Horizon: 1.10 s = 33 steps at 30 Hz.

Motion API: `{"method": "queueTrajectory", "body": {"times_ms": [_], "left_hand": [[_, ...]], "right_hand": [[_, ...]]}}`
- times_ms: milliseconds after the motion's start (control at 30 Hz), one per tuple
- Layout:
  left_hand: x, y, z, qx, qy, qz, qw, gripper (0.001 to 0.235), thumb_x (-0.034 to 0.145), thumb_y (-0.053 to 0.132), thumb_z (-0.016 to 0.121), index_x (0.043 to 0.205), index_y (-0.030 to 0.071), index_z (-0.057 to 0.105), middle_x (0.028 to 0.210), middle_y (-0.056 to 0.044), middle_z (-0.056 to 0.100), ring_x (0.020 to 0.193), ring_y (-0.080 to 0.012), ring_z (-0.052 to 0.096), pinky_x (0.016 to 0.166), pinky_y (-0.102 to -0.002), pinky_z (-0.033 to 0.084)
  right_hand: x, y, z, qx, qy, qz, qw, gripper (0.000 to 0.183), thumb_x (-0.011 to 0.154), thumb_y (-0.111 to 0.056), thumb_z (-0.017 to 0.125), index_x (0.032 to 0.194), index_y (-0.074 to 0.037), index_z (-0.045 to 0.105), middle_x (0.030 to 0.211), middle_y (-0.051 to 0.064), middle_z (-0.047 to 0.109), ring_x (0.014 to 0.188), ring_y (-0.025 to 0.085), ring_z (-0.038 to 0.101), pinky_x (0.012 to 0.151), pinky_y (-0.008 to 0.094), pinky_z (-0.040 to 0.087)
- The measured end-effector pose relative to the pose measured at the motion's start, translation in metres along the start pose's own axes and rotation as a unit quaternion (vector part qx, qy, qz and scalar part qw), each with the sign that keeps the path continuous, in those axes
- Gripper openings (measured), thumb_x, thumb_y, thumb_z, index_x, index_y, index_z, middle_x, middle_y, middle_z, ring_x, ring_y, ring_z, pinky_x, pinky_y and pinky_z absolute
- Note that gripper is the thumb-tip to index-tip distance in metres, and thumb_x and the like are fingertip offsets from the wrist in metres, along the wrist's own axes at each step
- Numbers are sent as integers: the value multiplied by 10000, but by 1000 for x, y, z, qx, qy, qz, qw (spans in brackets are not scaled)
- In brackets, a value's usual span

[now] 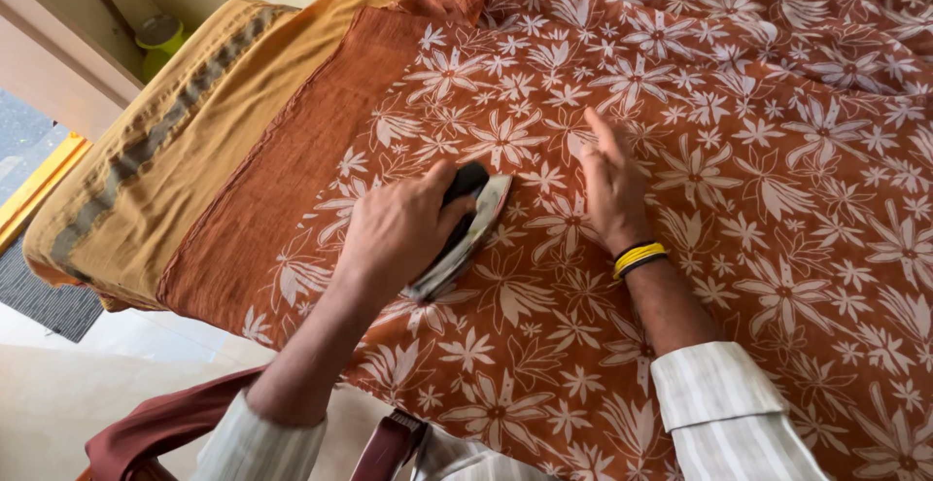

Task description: The person irons a brown patterned cloth by hand using an iron on a flat surface, smoothing the fabric with one hand while moving the iron across various sections of the cloth.

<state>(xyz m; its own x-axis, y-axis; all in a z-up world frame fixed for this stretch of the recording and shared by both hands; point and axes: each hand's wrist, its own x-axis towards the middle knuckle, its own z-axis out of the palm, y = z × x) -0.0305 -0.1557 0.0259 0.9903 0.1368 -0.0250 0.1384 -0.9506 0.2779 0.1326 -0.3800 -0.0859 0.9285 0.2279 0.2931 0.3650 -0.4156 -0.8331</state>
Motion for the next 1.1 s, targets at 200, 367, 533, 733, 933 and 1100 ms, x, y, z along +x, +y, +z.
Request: {"method": "queueTrajectory", "body": {"times_ms": [200, 367, 533, 733, 933, 1100], "left_hand": [[108, -23, 10, 38, 173, -3, 984, 345, 1039, 432, 585, 1089, 91, 610, 804, -152, 728, 711, -329, 706, 634, -487, 535], [136, -37, 8, -10, 161, -86, 983, 378, 985, 427, 578, 1149, 86, 583, 839, -136, 727, 730, -310, 735, 667, -489, 568], [56, -18, 11, 3, 83, 6, 997, 358, 1063, 431, 532, 1172, 96, 593, 788, -145, 727, 664, -296, 700, 622, -472, 555], [5, 11, 14, 1, 12, 45, 999, 410, 1028, 471, 508, 1173, 92, 564, 687, -104, 701, 473, -218, 634, 442, -410, 516], [118, -2, 27, 27, 126, 7, 992, 391, 1067, 438, 505, 1175, 68, 571, 753, -118, 705, 571, -241, 662, 514, -431, 530], [140, -10, 32, -6, 191, 18, 981, 393, 964, 431, 572, 1166, 95, 579, 758, -118, 720, 650, -269, 691, 609, -475, 545]], "right_hand": [[-3, -1, 1, 34, -5, -6, 999, 541, 1015, -325, 426, 1520, -136, 467, 1539, 168, 499, 1283, 282, 622, 1050, 407, 539], [0, 9, 3, -3, 5, -68, 998, 508, 1046, -330, 450, 1502, -115, 514, 1560, 193, 484, 1455, 358, 452, 1154, 469, 430], [5, 24, 9, -68, -19, -71, 995, 457, 1040, -353, 467, 1424, -167, 630, 1530, 202, 523, 1503, 422, 342, 1177, 524, 372], [3, 20, 11, -145, -9, -98, 984, 433, 1070, -316, 439, 1423, -163, 637, 1490, 171, 591, 1482, 429, 388, 1229, 566, 292], [-3, 8, 5, 10, -4, -27, 1000, 459, 1042, -305, 431, 1448, -125, 545, 1438, 163, 616, 1361, 342, 606, 1179, 461, 475], [0, 12, 6, -56, 18, -94, 994, 486, 1056, -212, 451, 1515, -72, 531, 1549, 226, 523, 1480, 437, 363, 1179, 544, 326]]}}
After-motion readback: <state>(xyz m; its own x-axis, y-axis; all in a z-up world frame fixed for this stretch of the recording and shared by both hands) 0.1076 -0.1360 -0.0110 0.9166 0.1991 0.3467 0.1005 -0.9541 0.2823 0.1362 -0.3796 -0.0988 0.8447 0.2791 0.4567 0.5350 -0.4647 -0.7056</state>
